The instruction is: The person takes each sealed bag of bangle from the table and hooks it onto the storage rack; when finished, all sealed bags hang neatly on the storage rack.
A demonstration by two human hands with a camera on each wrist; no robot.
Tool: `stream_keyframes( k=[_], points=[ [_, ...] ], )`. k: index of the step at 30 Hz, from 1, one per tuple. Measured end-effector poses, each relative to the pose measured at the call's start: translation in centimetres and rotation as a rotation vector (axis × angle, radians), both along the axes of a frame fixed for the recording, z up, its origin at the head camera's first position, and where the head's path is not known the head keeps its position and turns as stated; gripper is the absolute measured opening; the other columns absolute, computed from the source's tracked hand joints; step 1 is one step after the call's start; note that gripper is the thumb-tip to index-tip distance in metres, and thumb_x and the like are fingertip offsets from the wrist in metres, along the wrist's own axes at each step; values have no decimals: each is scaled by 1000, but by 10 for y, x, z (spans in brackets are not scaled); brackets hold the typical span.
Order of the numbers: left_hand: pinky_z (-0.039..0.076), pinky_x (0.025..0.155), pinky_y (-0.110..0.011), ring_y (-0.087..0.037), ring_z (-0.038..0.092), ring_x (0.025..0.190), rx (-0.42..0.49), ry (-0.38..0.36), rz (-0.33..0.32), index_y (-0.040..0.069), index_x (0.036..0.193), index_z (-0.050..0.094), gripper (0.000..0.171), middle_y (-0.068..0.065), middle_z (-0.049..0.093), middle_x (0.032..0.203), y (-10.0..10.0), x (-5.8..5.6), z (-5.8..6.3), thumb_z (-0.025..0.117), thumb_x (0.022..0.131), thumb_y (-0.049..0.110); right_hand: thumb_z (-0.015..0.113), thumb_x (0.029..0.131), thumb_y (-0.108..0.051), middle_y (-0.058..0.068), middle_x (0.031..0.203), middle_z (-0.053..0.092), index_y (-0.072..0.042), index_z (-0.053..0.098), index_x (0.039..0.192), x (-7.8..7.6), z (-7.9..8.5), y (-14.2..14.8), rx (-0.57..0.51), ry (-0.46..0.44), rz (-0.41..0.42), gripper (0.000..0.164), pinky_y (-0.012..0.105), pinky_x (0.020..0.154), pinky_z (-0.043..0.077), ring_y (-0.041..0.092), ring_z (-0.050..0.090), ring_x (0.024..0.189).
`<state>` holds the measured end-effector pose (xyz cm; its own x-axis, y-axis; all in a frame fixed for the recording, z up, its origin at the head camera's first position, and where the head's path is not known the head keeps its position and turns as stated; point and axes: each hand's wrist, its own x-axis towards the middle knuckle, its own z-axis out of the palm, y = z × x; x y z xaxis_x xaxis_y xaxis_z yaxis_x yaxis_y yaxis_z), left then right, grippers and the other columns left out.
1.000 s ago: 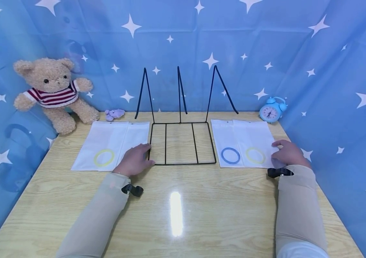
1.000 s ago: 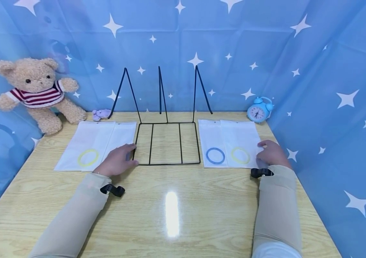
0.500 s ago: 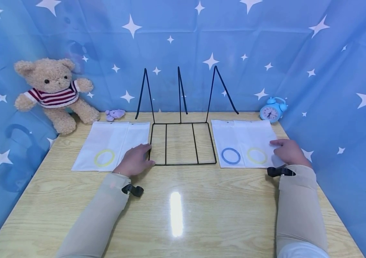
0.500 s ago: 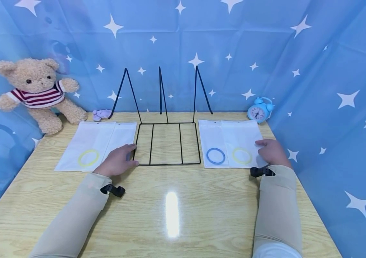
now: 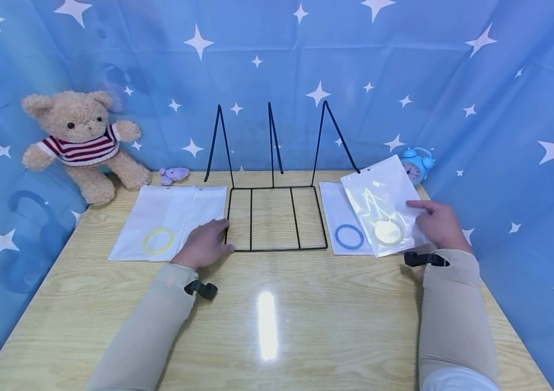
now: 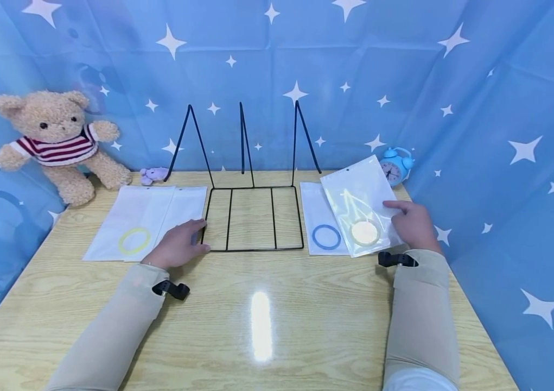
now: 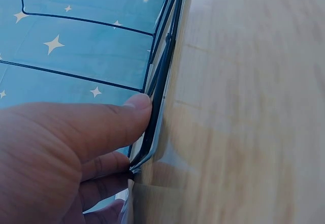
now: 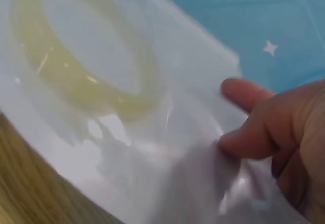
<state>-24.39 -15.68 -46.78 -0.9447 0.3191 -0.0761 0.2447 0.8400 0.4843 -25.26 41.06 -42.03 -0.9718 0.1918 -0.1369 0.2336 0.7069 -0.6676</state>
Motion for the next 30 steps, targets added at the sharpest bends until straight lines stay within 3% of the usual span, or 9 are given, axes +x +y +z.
stream_keyframes(
  k=[1,4,8,13,15,18,25,27,30],
  points=[
    [29,126,-60,-45,33,155,1,-1,1,-2,158,44,73,-22,42,165,0,0,0,74,99,29,41,100,-6,26,166,33,-13,53,157,0,0,0,-12,13,-2,58,42,75,42,49,41,126],
    [29,126,-61,-45,33,155,4,-4,3,-2,158,44,73,-22,42,165,1,1,0,74,99,30,46,105,-12,22,169,32,-16,53,156,2,2,-1,-58,38,1,52,52,92,47,49,37,141],
    [29,127,-61,-45,33,155,4,-6,5,-2,158,44,74,-22,41,165,1,1,1,74,99,30,50,110,-27,17,173,27,-18,56,154,4,6,-2,-104,63,16,46,61,112,36,43,26,154],
    [28,127,-60,-44,32,156,5,-17,11,-1,159,43,75,-21,40,166,1,1,1,75,99,31,56,109,-36,16,167,39,-17,61,150,7,14,-7,-104,121,49,46,35,93,47,34,43,137],
    [27,127,-60,-44,32,156,6,-20,13,-1,159,42,75,-21,40,166,1,1,1,75,99,31,58,108,-37,14,162,45,-16,63,148,9,16,-9,-108,144,56,45,23,81,45,26,45,125],
    [27,127,-61,-44,32,156,0,-14,9,-1,159,42,75,-21,40,166,1,1,0,74,99,31,62,107,-37,9,152,53,-14,65,145,11,20,-11,-121,177,67,45,14,79,47,18,47,121],
    [27,127,-61,-44,32,156,-4,-8,5,-1,159,43,75,-21,41,166,1,2,-1,74,99,31,69,104,-22,-17,112,64,-9,70,139,17,27,-13,-230,251,107,37,15,74,55,8,58,95],
    [28,127,-61,-44,33,156,-3,-6,7,0,159,43,75,-21,41,165,1,2,-1,74,99,31,71,103,-17,-18,105,66,-10,73,136,18,28,-13,-279,277,119,34,15,72,56,6,59,90],
    [28,126,-62,-45,33,156,-5,-1,5,-1,159,44,74,-21,42,165,1,1,-1,74,99,31,73,100,-7,-11,97,69,-10,78,127,19,30,-14,-474,303,164,27,16,71,58,6,63,85]
  ],
)
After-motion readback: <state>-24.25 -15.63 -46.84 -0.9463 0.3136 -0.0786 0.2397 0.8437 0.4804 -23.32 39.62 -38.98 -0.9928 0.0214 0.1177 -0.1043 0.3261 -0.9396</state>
